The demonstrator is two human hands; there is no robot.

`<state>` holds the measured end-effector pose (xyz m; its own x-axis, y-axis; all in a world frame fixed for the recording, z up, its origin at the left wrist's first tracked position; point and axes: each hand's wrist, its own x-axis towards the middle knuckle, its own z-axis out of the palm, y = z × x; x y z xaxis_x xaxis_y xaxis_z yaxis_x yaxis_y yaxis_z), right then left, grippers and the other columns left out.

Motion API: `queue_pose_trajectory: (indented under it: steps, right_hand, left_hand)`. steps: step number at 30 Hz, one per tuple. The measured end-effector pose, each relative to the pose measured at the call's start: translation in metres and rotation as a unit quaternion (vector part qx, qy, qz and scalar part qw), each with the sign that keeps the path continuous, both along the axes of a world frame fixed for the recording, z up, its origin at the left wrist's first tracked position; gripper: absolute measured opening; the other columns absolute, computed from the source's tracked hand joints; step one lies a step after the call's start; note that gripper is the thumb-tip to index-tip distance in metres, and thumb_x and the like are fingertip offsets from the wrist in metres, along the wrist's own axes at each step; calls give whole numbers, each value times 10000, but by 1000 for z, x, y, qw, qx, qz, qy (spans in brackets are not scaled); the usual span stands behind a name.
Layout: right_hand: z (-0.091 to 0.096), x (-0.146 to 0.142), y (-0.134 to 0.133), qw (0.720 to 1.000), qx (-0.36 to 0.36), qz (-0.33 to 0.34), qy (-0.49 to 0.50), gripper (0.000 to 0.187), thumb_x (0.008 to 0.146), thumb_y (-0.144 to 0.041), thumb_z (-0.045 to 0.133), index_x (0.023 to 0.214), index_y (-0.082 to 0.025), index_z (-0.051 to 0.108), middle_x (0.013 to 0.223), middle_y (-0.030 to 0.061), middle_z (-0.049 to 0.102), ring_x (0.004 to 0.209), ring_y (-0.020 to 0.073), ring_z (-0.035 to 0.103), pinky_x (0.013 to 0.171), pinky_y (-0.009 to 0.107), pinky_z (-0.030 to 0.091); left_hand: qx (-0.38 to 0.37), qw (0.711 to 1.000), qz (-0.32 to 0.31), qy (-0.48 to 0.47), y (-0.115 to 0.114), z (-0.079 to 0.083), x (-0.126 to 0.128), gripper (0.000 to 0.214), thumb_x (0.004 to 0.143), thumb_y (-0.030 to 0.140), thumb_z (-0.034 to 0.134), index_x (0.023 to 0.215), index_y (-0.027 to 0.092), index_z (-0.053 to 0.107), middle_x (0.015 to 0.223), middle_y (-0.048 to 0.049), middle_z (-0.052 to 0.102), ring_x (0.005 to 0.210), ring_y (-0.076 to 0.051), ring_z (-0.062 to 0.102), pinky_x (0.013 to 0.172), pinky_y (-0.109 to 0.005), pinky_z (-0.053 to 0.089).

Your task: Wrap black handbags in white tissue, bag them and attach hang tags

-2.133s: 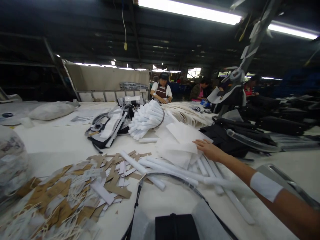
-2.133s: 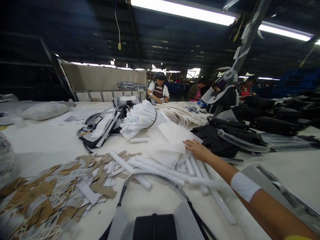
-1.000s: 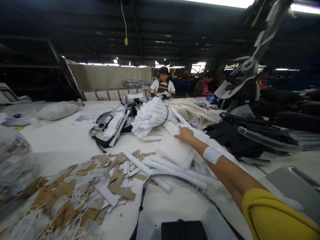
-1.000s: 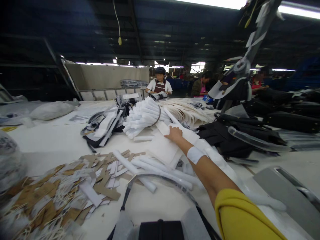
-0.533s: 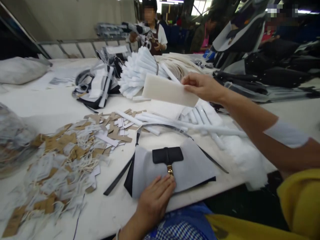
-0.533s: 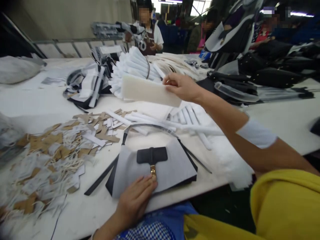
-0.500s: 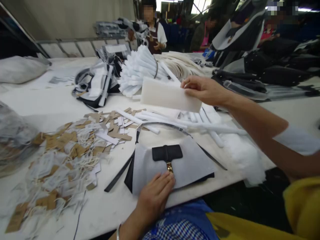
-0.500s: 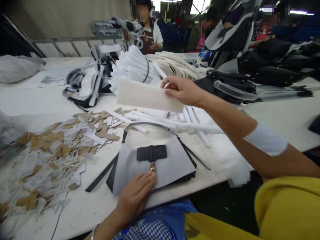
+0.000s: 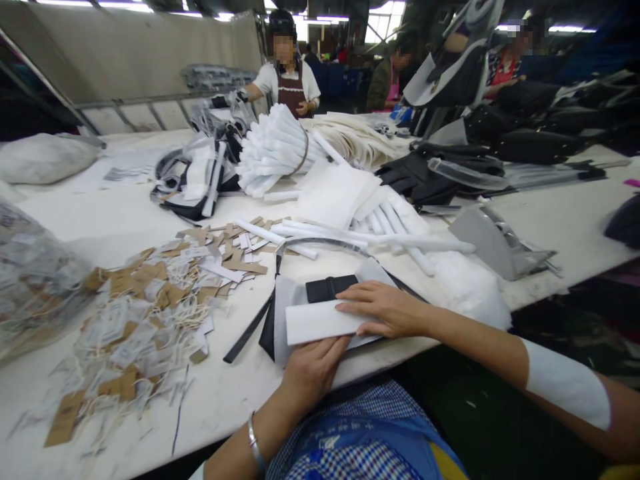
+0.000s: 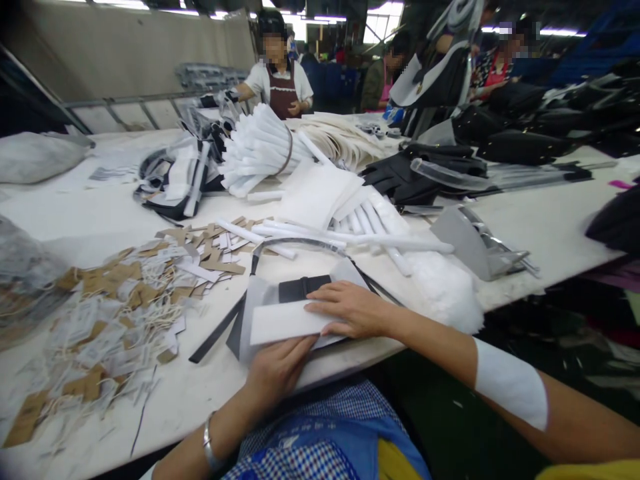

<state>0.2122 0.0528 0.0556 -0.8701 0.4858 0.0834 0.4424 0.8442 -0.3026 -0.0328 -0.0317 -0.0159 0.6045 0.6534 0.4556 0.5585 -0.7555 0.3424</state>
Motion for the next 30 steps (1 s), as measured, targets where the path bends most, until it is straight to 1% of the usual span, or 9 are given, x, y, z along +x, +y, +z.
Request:
queue_pose_trajectory:
  steps: [4, 8, 13, 16, 19, 22, 24, 26, 30]
  right_hand:
    - [-8, -3, -8, 998, 48, 22, -18, 460, 1006, -373, 477, 1435, -206, 494, 1478, 98, 502, 1393, 268, 411, 1135, 488, 341]
    - [-22, -4, -14, 998, 52, 18, -16, 430, 1022, -251, 439, 1451, -242, 469, 1479, 54, 505, 1436, 219, 360, 1179, 456, 294]
    - [-34, 0, -15, 999, 44, 14, -3, 434, 1026, -293, 445, 1452, -216, 467, 1483, 79, 496, 1444, 214, 345, 1186, 462, 282]
    - [-37, 0, -14, 999, 37, 17, 17, 432, 1018, -300, 464, 1441, -212, 481, 1468, 100, 513, 1435, 222, 363, 1168, 483, 306]
    - [-38, -1, -13, 999, 42, 19, 29, 424, 1009, -293, 485, 1428, -225, 492, 1457, 105, 525, 1418, 231, 392, 1153, 501, 326]
    - [-39, -2, -13, 997, 57, 23, 47, 409, 995, -285, 511, 1395, -202, 522, 1437, 143, 536, 1397, 243, 422, 1134, 532, 347]
    - [-41, -2, -12, 995, 68, 27, 64, 409, 976, -279, 547, 1364, -152, 545, 1415, 182, 544, 1383, 263, 440, 1115, 553, 368]
    - [-45, 0, -12, 993, 74, 26, 92, 410, 956, -277, 583, 1336, -121, 562, 1389, 193, 566, 1365, 268, 464, 1109, 546, 386]
    - [-55, 2, -16, 977, 82, 9, 197, 316, 939, -306, 620, 1209, -143, 649, 1234, 133, 686, 1270, 216, 569, 1113, 453, 423]
  left_hand:
    - [6, 1000, -3, 1, 1, 0, 0, 420, 953, 135, 479, 1367, 161, 543, 1207, -87, 709, 1016, -200, 700, 916, -319, 581]
    - [28, 999, -12, -10, 3, -2, 1, 412, 942, 113, 487, 1348, 142, 555, 1209, -97, 708, 1027, -198, 701, 933, -322, 577]
    - [63, 997, -28, -41, -4, 1, -4, 370, 919, 70, 514, 1274, 128, 601, 1191, -108, 715, 1048, -204, 695, 917, -328, 583]
    - [83, 995, -10, -57, -16, 15, -8, 360, 906, 60, 557, 1251, 144, 615, 1162, -104, 727, 1068, -188, 684, 923, -304, 568]
    - [100, 994, 49, -20, -18, 37, -4, 426, 914, 111, 589, 1334, 182, 561, 1216, -91, 707, 1090, -189, 673, 931, -306, 558]
    - [65, 993, 77, 61, -4, 51, 8, 559, 925, 318, 621, 1439, 183, 450, 1418, -129, 564, 1321, -275, 518, 1065, -439, 483]
    - [35, 990, 67, 115, 6, 48, 14, 728, 887, 441, 649, 1494, 162, 358, 1527, -173, 420, 1421, -316, 381, 1108, -489, 432]
    - [23, 986, 62, 155, 13, 38, 17, 842, 861, 488, 665, 1528, 154, 276, 1568, -205, 330, 1446, -324, 329, 1114, -489, 419]
    - [64, 976, 72, 195, 12, 14, 16, 798, 905, 446, 617, 1550, 183, 227, 1586, -194, 299, 1458, -321, 299, 1123, -491, 402]
